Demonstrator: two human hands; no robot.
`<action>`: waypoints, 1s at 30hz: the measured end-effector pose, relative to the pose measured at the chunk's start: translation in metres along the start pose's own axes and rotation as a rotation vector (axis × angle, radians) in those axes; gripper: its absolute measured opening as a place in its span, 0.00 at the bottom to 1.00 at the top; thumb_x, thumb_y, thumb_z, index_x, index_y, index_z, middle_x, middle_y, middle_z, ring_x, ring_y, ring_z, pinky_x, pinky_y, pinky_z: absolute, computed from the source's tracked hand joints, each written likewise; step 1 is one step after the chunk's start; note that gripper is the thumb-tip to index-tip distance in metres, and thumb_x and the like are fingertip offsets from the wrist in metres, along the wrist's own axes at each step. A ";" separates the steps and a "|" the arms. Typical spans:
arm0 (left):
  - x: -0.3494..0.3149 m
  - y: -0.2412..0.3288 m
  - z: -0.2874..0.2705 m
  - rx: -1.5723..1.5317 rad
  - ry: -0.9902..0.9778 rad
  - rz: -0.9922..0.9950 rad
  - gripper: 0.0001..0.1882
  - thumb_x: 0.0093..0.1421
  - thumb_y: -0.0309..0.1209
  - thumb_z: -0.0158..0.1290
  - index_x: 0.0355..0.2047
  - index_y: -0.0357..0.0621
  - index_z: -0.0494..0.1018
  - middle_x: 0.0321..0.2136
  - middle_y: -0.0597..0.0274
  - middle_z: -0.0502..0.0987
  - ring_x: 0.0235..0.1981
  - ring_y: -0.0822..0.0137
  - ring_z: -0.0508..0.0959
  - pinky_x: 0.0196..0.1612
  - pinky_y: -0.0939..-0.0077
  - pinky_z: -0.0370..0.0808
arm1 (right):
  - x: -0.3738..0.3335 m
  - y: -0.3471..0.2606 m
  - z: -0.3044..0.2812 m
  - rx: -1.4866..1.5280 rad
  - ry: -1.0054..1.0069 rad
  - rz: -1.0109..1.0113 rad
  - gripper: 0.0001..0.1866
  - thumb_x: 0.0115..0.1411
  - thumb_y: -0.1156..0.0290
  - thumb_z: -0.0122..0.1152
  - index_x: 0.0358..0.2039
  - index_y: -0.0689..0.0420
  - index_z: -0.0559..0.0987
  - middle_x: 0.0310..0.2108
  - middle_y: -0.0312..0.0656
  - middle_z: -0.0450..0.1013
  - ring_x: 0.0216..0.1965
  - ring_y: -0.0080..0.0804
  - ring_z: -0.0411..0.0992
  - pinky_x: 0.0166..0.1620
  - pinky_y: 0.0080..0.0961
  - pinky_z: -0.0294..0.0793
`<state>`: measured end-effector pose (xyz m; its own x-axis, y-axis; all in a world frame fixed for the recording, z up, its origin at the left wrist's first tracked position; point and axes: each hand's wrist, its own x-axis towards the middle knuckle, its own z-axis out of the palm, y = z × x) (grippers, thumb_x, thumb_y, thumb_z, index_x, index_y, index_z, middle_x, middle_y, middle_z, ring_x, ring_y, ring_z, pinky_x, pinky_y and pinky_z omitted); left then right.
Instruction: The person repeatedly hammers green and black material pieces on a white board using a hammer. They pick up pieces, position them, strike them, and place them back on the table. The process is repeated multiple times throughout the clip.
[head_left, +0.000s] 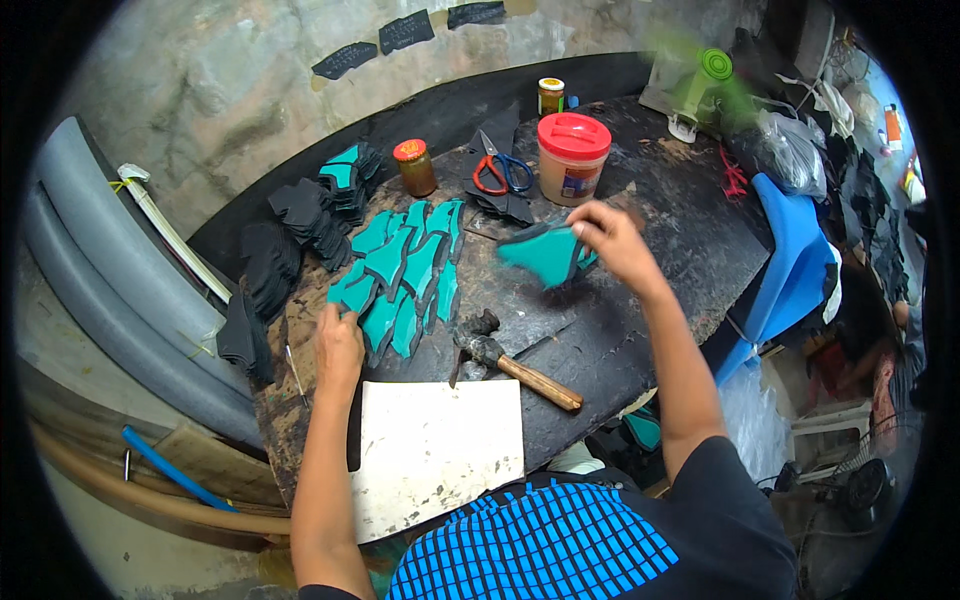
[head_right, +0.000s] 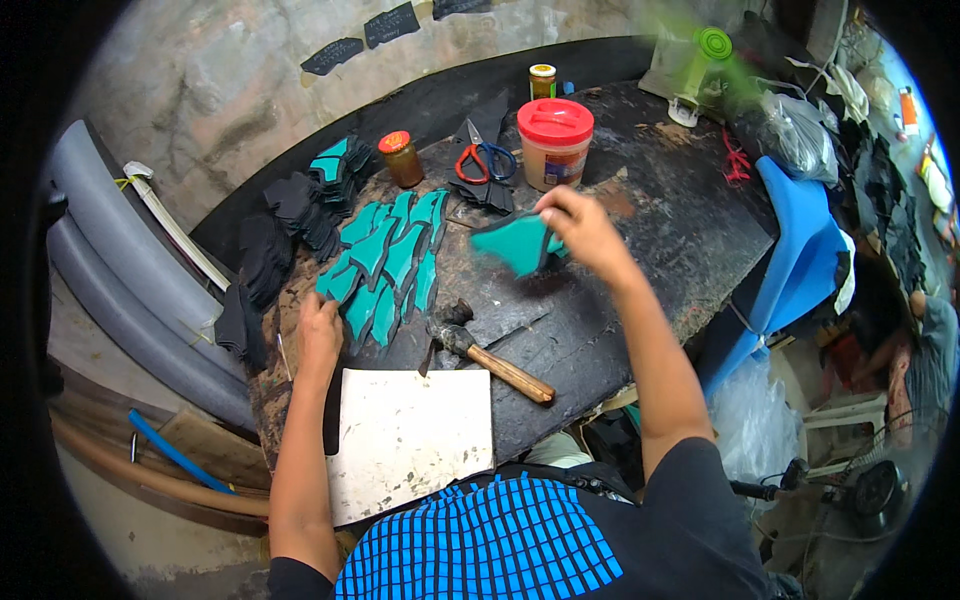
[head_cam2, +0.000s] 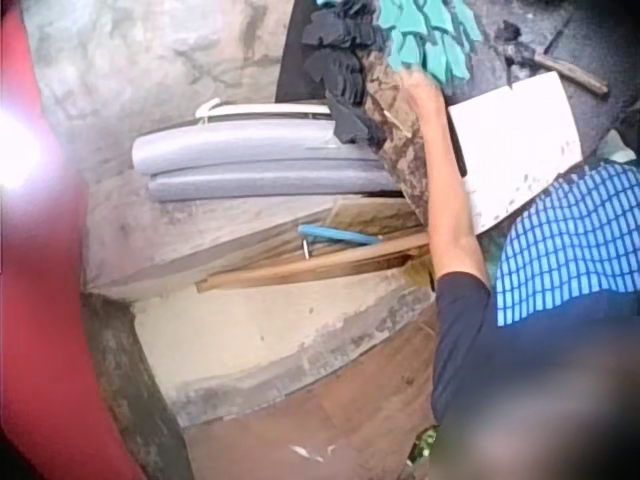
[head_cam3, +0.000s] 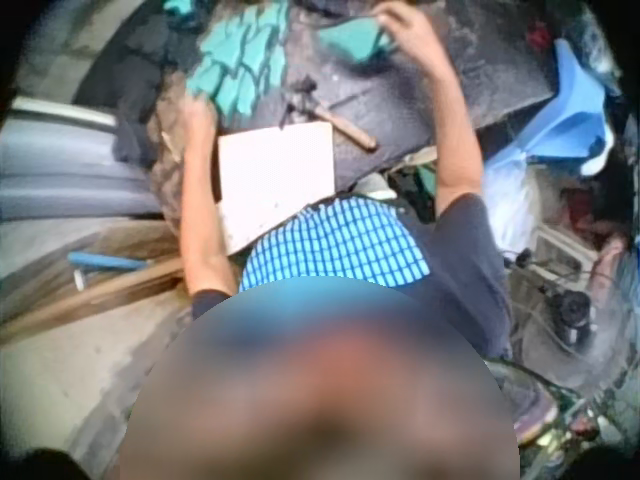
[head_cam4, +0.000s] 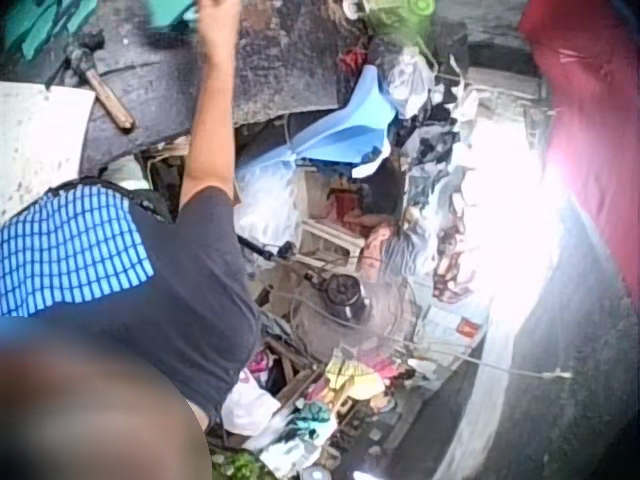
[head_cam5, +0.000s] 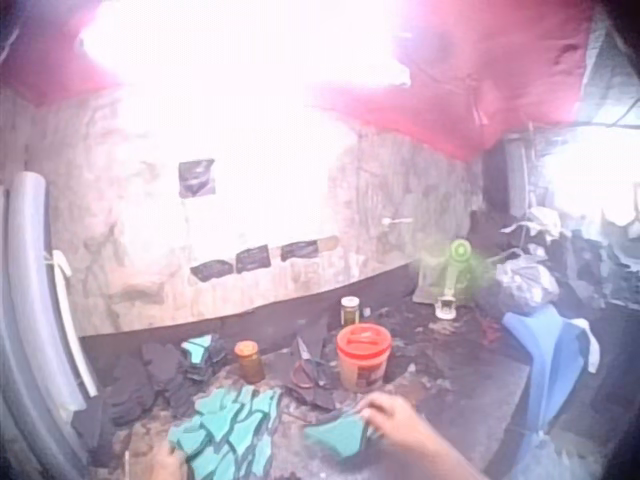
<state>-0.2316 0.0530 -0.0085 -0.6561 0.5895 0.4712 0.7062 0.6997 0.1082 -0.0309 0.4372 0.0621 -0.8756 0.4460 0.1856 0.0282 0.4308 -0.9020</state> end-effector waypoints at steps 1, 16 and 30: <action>-0.003 0.004 -0.012 0.076 0.087 0.017 0.13 0.55 0.20 0.57 0.42 0.36 0.80 0.32 0.42 0.74 0.39 0.44 0.77 0.42 0.53 0.75 | 0.018 0.008 -0.008 -0.066 0.052 0.021 0.08 0.66 0.72 0.56 0.42 0.61 0.78 0.36 0.45 0.77 0.38 0.33 0.75 0.45 0.31 0.74; -0.112 0.040 -0.214 -1.100 0.293 -0.277 0.13 0.62 0.17 0.45 0.46 0.29 0.72 0.41 0.47 0.79 0.45 0.63 0.79 0.51 0.73 0.74 | -0.017 0.032 0.052 -0.343 0.280 -0.348 0.16 0.63 0.85 0.53 0.50 0.60 0.79 0.42 0.50 0.75 0.43 0.47 0.76 0.49 0.31 0.74; -0.134 0.122 -0.081 -0.634 -0.267 -0.173 0.14 0.62 0.27 0.58 0.48 0.40 0.75 0.39 0.54 0.78 0.43 0.58 0.77 0.48 0.64 0.66 | -0.090 -0.003 0.087 -0.382 -0.234 -0.104 0.23 0.68 0.64 0.56 0.61 0.60 0.72 0.44 0.52 0.68 0.49 0.48 0.70 0.54 0.37 0.69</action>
<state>-0.0359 0.0261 0.0125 -0.7586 0.6264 0.1794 0.5513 0.4702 0.6892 0.0062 0.3276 0.0141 -0.9673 0.2150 0.1344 0.0722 0.7417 -0.6668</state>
